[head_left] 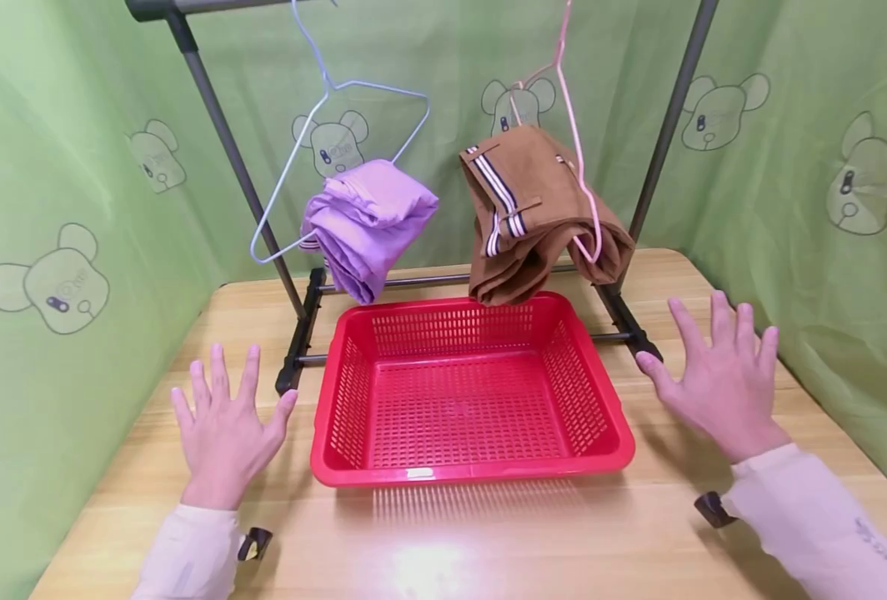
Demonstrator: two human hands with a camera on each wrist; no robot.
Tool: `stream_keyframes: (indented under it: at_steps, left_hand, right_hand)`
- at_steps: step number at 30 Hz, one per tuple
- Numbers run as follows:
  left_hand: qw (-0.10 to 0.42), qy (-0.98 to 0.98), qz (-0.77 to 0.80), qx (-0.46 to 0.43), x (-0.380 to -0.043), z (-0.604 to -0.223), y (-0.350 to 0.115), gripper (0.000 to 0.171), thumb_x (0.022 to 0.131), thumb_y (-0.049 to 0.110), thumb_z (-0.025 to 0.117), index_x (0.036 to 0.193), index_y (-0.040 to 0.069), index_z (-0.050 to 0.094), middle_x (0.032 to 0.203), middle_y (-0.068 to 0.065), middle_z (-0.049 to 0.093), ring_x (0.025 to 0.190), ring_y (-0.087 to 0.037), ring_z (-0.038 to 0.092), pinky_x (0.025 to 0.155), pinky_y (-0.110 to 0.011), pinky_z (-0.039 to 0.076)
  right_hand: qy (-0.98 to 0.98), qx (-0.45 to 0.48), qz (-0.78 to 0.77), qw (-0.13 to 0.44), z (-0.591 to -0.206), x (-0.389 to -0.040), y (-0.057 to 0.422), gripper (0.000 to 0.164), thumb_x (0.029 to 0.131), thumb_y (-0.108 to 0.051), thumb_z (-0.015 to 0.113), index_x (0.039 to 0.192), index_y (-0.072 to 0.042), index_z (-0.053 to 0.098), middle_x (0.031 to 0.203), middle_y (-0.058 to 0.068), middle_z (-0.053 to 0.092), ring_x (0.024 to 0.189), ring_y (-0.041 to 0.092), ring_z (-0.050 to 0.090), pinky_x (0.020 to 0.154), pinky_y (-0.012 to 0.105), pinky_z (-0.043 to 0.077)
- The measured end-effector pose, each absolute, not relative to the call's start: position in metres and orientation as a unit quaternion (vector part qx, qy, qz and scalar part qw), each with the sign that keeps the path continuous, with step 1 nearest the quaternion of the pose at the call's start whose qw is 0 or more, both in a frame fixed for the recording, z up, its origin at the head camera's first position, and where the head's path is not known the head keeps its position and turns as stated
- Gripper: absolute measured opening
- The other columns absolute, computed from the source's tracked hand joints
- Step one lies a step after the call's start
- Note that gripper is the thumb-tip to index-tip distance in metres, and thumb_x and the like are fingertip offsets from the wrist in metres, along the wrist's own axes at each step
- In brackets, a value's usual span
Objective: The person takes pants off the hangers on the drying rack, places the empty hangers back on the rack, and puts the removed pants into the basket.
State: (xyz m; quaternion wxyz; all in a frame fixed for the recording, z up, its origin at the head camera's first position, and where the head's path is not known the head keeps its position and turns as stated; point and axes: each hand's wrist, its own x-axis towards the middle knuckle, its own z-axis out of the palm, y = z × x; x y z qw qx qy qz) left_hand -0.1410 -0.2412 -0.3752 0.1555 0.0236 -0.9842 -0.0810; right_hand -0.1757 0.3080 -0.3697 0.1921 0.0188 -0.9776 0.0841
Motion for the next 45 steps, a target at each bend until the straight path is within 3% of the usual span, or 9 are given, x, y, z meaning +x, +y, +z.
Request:
stream_keyframes:
  at_steps: [12, 17, 22, 29, 35, 38, 41, 43, 45]
  left_hand:
    - [0.178, -0.975, -0.133, 0.003, -0.139, -0.376, -0.236, 0.074, 0.098, 0.057, 0.037, 0.156, 0.02, 0.011, 0.158, -0.022, -0.006, 0.142, -0.047, -0.005, 0.11, -0.064, -0.007]
    - [0.177, -0.973, -0.148, -0.002, -0.139, -0.376, -0.234, 0.075, 0.098, 0.057, 0.037, 0.156, 0.018, 0.011, 0.158, -0.023, -0.006, 0.142, -0.047, -0.005, 0.11, -0.064, -0.007]
    - [0.169, -0.97, -0.174, -0.007, -0.14, -0.376, -0.231, 0.075, 0.099, 0.055, 0.038, 0.156, 0.014, 0.011, 0.158, -0.024, -0.007, 0.142, -0.048, -0.005, 0.11, -0.066, -0.005]
    - [0.137, -0.966, -0.218, -0.012, -0.139, -0.375, -0.225, 0.078, 0.099, 0.057, 0.036, 0.156, 0.013, 0.006, 0.158, -0.021, -0.011, 0.142, -0.047, -0.007, 0.109, -0.066, -0.005]
    - [0.115, -0.959, -0.258, -0.016, -0.138, -0.379, -0.219, 0.08, 0.099, 0.056, 0.039, 0.156, 0.012, 0.004, 0.158, -0.02, -0.014, 0.142, -0.046, -0.008, 0.109, -0.067, -0.004]
    - [0.103, -0.954, -0.281, -0.02, -0.139, -0.381, -0.216, 0.078, 0.1, 0.053, 0.04, 0.155, 0.011, 0.004, 0.158, -0.021, -0.012, 0.142, -0.046, -0.008, 0.109, -0.066, -0.003]
    - [0.095, -0.946, -0.308, -0.028, -0.14, -0.382, -0.212, 0.075, 0.102, 0.048, 0.04, 0.155, 0.01, 0.004, 0.158, -0.022, -0.01, 0.143, -0.046, -0.005, 0.11, -0.066, -0.002]
    - [0.087, -0.939, -0.331, -0.033, -0.141, -0.383, -0.209, 0.074, 0.102, 0.045, 0.04, 0.156, 0.012, 0.002, 0.158, -0.022, -0.008, 0.142, -0.047, -0.002, 0.109, -0.067, 0.001]
    - [0.076, -0.932, -0.353, -0.034, -0.141, -0.384, -0.207, 0.072, 0.103, 0.044, 0.04, 0.156, 0.015, 0.001, 0.159, -0.021, -0.008, 0.142, -0.049, 0.003, 0.108, -0.069, 0.007]
  right_hand:
    - [-0.965, 0.065, 0.109, 0.23, -0.342, -0.185, 0.307, 0.078, 0.093, -0.053, 0.051, 0.153, -0.013, 0.022, 0.155, 0.032, 0.008, 0.139, 0.055, 0.005, 0.111, 0.065, -0.004]
    - [-0.95, 0.091, 0.133, 0.268, -0.329, -0.191, 0.304, 0.076, 0.091, -0.048, 0.057, 0.152, -0.012, 0.028, 0.15, 0.035, 0.021, 0.136, 0.056, 0.018, 0.11, 0.067, 0.01]
    - [-0.944, 0.103, 0.16, 0.269, -0.313, -0.195, 0.298, 0.075, 0.092, -0.04, 0.059, 0.152, -0.011, 0.026, 0.147, 0.034, 0.028, 0.131, 0.055, 0.03, 0.099, 0.072, 0.025]
    - [-0.928, 0.117, 0.221, 0.277, -0.294, -0.201, 0.285, 0.071, 0.093, -0.034, 0.058, 0.151, -0.009, 0.028, 0.147, 0.026, 0.036, 0.129, 0.049, 0.036, 0.095, 0.07, 0.03]
    - [-0.913, 0.116, 0.266, 0.286, -0.283, -0.204, 0.274, 0.066, 0.094, -0.034, 0.056, 0.15, -0.009, 0.031, 0.142, 0.027, 0.042, 0.123, 0.051, 0.041, 0.095, 0.069, 0.031]
    - [-0.899, 0.124, 0.31, 0.284, -0.276, -0.206, 0.266, 0.061, 0.095, -0.031, 0.055, 0.147, -0.006, 0.034, 0.135, 0.028, 0.048, 0.117, 0.047, 0.047, 0.093, 0.061, 0.039]
    - [-0.882, 0.13, 0.355, 0.279, -0.268, -0.209, 0.258, 0.055, 0.097, -0.028, 0.055, 0.143, -0.005, 0.037, 0.127, 0.026, 0.055, 0.109, 0.042, 0.054, 0.088, 0.037, 0.046]
    - [-0.876, 0.128, 0.379, 0.271, -0.263, -0.211, 0.254, 0.052, 0.098, -0.028, 0.053, 0.143, -0.006, 0.038, 0.126, 0.024, 0.057, 0.107, 0.039, 0.056, 0.082, 0.023, 0.044]
    - [-0.874, 0.123, 0.392, 0.261, -0.259, -0.214, 0.25, 0.051, 0.099, -0.03, 0.052, 0.142, -0.007, 0.038, 0.125, 0.022, 0.059, 0.106, 0.034, 0.057, 0.078, 0.016, 0.041]
